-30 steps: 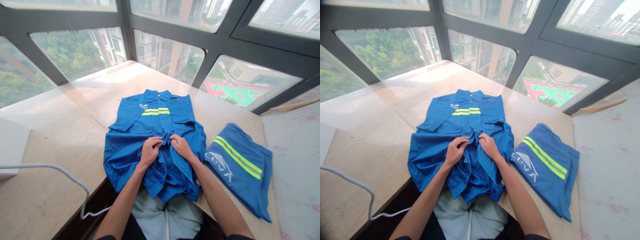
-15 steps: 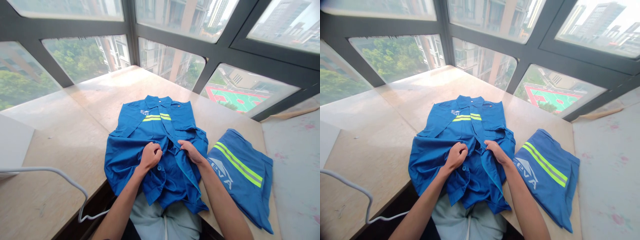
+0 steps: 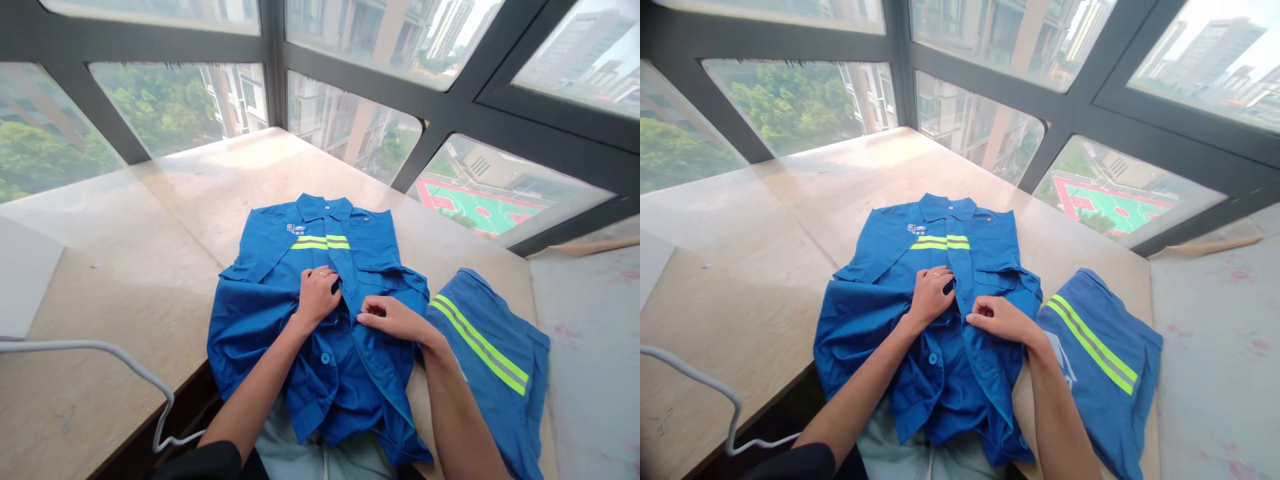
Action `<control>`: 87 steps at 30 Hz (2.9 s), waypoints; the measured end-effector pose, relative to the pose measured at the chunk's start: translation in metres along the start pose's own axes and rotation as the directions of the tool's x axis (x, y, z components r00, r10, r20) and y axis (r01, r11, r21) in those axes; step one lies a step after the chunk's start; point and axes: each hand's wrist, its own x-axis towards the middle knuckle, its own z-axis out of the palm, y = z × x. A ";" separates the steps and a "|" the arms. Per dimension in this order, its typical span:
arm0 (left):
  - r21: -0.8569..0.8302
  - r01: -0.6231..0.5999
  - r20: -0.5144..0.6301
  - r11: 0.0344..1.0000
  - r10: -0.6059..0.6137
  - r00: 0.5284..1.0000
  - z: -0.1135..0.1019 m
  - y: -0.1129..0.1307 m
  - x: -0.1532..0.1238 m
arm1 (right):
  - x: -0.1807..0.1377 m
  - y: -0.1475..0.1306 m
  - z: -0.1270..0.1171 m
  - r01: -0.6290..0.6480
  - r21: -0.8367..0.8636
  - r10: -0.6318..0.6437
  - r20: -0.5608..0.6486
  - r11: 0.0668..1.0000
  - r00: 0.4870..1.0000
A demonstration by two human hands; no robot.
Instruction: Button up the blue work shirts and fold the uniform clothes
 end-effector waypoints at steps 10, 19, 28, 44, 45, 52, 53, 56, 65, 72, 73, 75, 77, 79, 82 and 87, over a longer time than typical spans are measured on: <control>-0.228 0.005 0.012 0.974 -0.002 1.000 0.006 -0.020 0.001 | 0.046 -0.036 0.048 0.171 -0.496 -0.366 -0.326 0.851 0.872; -0.302 0.000 -0.029 0.953 -0.009 1.000 0.003 -0.017 -0.002 | 0.042 -0.009 0.034 0.034 -0.624 -0.284 -0.305 0.781 0.909; -0.363 -0.017 -0.074 0.931 -0.010 0.997 0.003 -0.018 -0.002 | 0.047 -0.010 0.037 -0.103 -0.639 -0.248 -0.435 0.762 0.865; -0.367 0.011 -0.002 0.930 -0.012 1.000 0.004 -0.019 -0.006 | 0.063 0.017 0.063 0.011 -0.589 -0.428 -0.574 0.808 0.698; -0.369 0.008 -0.009 0.929 -0.012 1.000 0.005 -0.019 -0.007 | 0.064 0.019 0.064 0.009 -0.595 -0.437 -0.580 0.804 0.688; -0.352 0.018 -0.018 0.936 -0.026 0.999 0.007 -0.017 -0.007 | 0.064 0.028 0.066 0.051 -0.566 -0.478 -0.640 0.823 0.601; -0.350 0.023 -0.019 0.936 -0.032 0.999 0.007 -0.017 -0.007 | 0.064 0.028 0.066 0.059 -0.547 -0.471 -0.655 0.835 0.590; -0.345 0.038 -0.013 0.938 -0.045 0.999 0.007 -0.015 -0.007 | 0.064 0.032 0.064 0.103 -0.470 -0.438 -0.690 0.877 0.576; -0.301 0.040 0.011 0.953 -0.039 0.999 0.006 -0.011 -0.006 | 0.065 0.034 0.055 0.250 -0.164 -0.292 -0.690 0.954 0.662; -0.308 0.047 0.011 0.950 -0.046 0.999 0.007 -0.009 -0.005 | 0.064 0.031 0.053 0.260 -0.061 -0.226 -0.701 0.964 0.676; -0.323 0.051 0.011 0.945 -0.050 0.999 0.006 -0.009 -0.005 | 0.064 0.031 0.053 0.255 -0.055 -0.219 -0.702 0.965 0.677; -0.348 0.063 0.014 0.935 -0.062 0.998 0.006 -0.009 -0.005 | 0.064 0.030 0.053 0.245 -0.051 -0.209 -0.703 0.968 0.680; -0.361 0.076 0.018 0.929 -0.074 0.997 0.007 -0.010 -0.005 | 0.063 0.030 0.053 0.239 -0.044 -0.201 -0.697 0.970 0.688; -0.373 0.088 0.020 0.924 -0.087 0.996 0.007 -0.012 -0.005 | 0.063 0.030 0.052 0.245 -0.034 -0.201 -0.681 0.969 0.704; -0.403 0.108 0.023 0.909 -0.107 0.994 0.008 -0.013 -0.004 | 0.062 0.030 0.051 0.252 -0.042 -0.217 -0.656 0.967 0.723; -0.477 0.109 0.050 0.872 -0.097 0.994 0.004 -0.014 -0.004 | 0.065 0.032 0.051 0.196 -0.109 -0.215 -0.710 0.974 0.671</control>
